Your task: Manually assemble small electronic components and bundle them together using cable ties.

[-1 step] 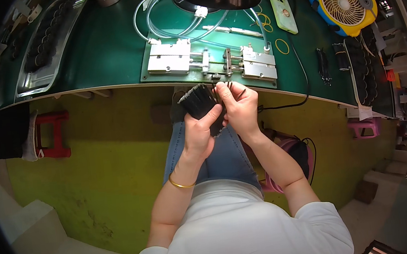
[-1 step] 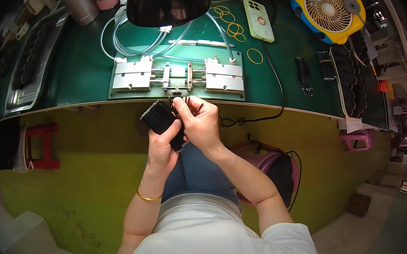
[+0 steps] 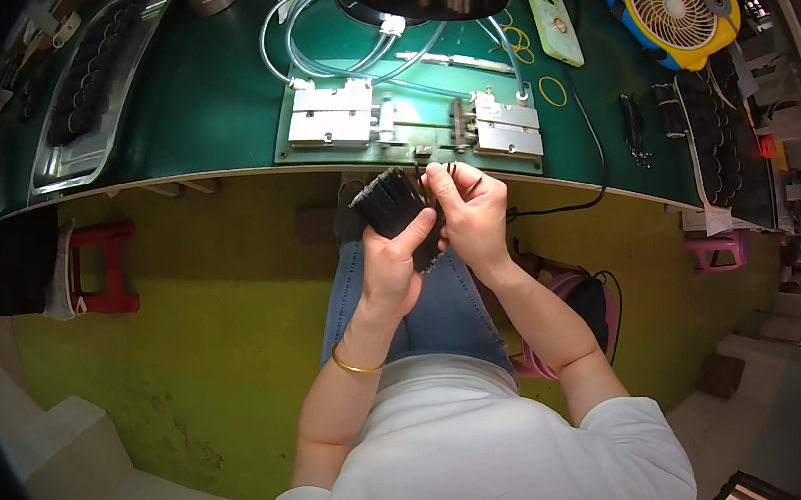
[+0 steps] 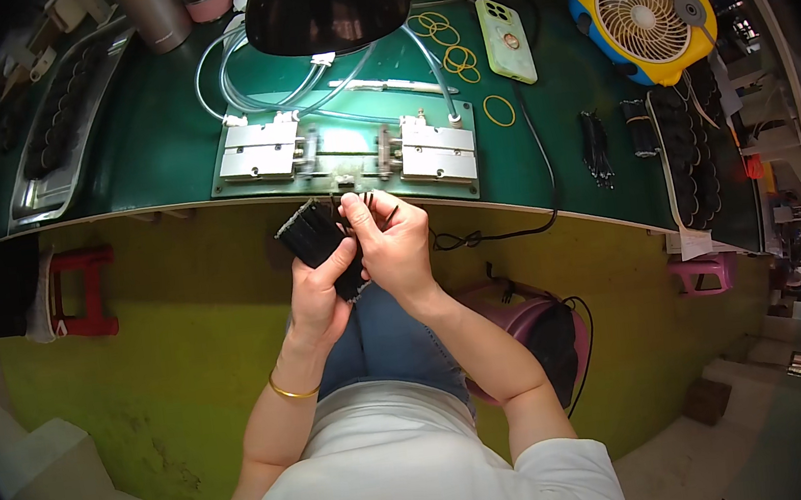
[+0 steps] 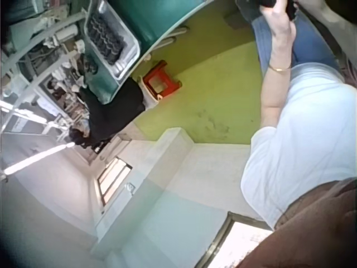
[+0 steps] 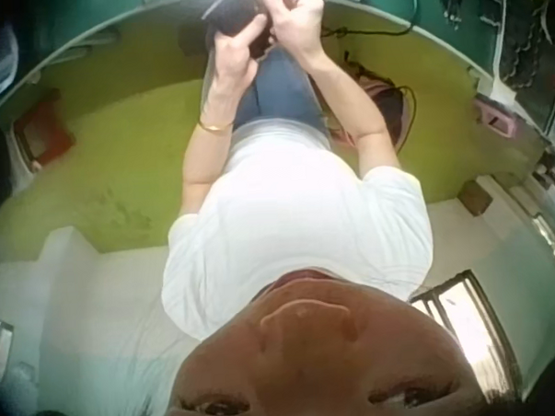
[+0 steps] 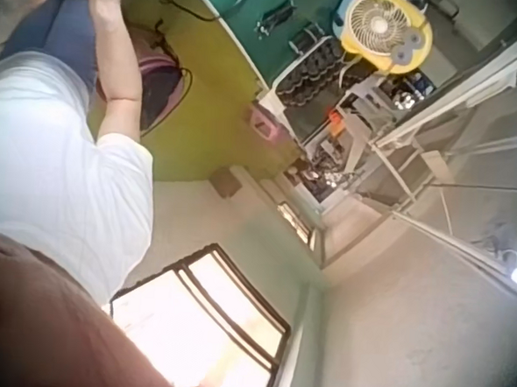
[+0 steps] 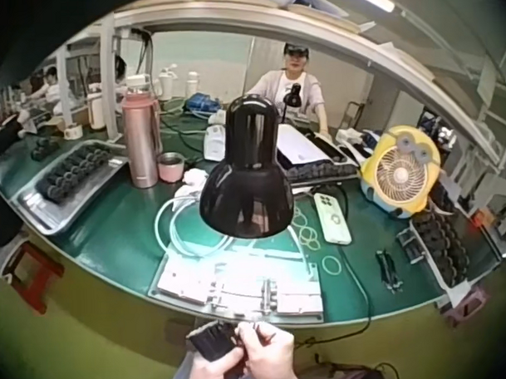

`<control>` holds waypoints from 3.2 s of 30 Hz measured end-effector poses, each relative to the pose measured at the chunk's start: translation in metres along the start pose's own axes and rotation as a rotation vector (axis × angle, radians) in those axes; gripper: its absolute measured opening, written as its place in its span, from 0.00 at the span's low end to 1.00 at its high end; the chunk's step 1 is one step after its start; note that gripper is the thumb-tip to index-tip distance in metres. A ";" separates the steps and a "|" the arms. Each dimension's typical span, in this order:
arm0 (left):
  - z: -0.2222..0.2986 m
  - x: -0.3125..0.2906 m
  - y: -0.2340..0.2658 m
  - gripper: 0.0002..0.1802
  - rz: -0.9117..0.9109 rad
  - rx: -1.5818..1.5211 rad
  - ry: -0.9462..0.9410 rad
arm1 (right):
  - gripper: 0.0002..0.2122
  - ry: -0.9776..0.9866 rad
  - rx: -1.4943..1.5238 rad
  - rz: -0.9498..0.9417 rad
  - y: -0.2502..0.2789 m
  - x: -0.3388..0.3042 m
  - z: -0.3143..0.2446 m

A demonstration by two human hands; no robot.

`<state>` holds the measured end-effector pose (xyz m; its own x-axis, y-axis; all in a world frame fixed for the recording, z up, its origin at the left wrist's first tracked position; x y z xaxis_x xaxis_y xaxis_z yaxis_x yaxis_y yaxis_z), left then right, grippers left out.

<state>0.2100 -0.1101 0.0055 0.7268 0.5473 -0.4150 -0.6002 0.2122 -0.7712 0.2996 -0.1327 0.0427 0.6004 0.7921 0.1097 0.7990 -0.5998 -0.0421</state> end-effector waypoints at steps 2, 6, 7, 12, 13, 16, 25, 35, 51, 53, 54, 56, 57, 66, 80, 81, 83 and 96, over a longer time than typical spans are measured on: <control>-0.004 -0.006 -0.005 0.05 -0.005 -0.002 0.019 | 0.12 0.008 -0.012 0.026 0.008 -0.005 -0.003; -0.009 -0.013 0.005 0.04 0.123 0.094 0.045 | 0.15 0.340 -0.246 0.046 0.042 -0.001 -0.019; -0.011 -0.015 0.010 0.04 0.130 0.084 0.095 | 0.16 0.378 -0.245 0.100 0.062 0.008 -0.030; -0.022 -0.020 0.026 0.04 0.125 0.051 0.128 | 0.20 0.193 -0.844 0.304 0.226 0.109 -0.059; -0.024 -0.021 0.025 0.04 0.115 0.036 0.135 | 0.20 0.200 -0.848 0.311 0.243 0.119 -0.060; -0.026 -0.023 0.024 0.03 0.096 0.018 0.133 | 0.15 0.059 -1.646 0.112 0.259 0.138 -0.056; -0.044 -0.029 0.023 0.03 0.137 0.155 0.222 | 0.07 0.824 -1.292 -0.450 0.077 0.154 -0.044; -0.051 -0.026 0.031 0.04 0.164 0.157 0.286 | 0.09 0.500 -1.286 -0.631 0.128 0.190 -0.077; -0.063 0.004 0.061 0.04 0.254 0.093 0.473 | 0.13 0.315 -1.470 0.320 0.155 0.459 -0.100; -0.063 0.006 0.060 0.06 0.256 0.095 0.445 | 0.13 0.474 -1.452 0.321 0.152 0.451 -0.104; -0.064 0.005 0.059 0.06 0.258 0.097 0.435 | 0.14 0.548 -1.441 0.321 0.152 0.442 -0.105; -0.065 0.003 0.057 0.06 0.237 0.100 0.424 | 0.13 0.675 -1.136 0.332 0.159 0.416 -0.106; -0.061 0.004 0.054 0.06 0.213 0.101 0.390 | 0.12 0.798 -0.812 0.341 0.149 0.392 -0.115; -0.013 0.000 0.008 0.04 0.061 0.155 0.166 | 0.05 0.287 -0.282 -0.442 0.046 0.017 -0.043; -0.013 -0.005 0.007 0.06 -0.036 0.077 0.035 | 0.08 -0.074 0.038 -0.153 0.002 -0.009 0.008; -0.010 -0.002 0.007 0.06 -0.037 0.071 0.018 | 0.08 -0.065 0.017 -0.143 0.002 -0.006 0.008; -0.006 0.003 0.006 0.05 -0.039 0.062 -0.018 | 0.08 -0.068 -0.007 -0.129 0.000 0.000 0.009; -0.002 0.018 0.013 0.05 -0.009 0.022 -0.006 | 0.09 -0.163 0.156 -0.032 -0.003 0.012 0.024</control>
<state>0.2157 -0.0985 -0.0133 0.7303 0.5501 -0.4050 -0.6008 0.2350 -0.7641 0.3051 -0.1192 0.0201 0.5622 0.8256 -0.0478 0.8052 -0.5596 -0.1960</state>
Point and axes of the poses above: each hand's wrist, its own x-axis towards the middle knuckle, its own y-axis out of the back of the hand, z = x × y, the point moved 6 cm from there along x, towards the middle knuckle, and after that the axes turned 15 degrees about y, right-handed, at the moved point
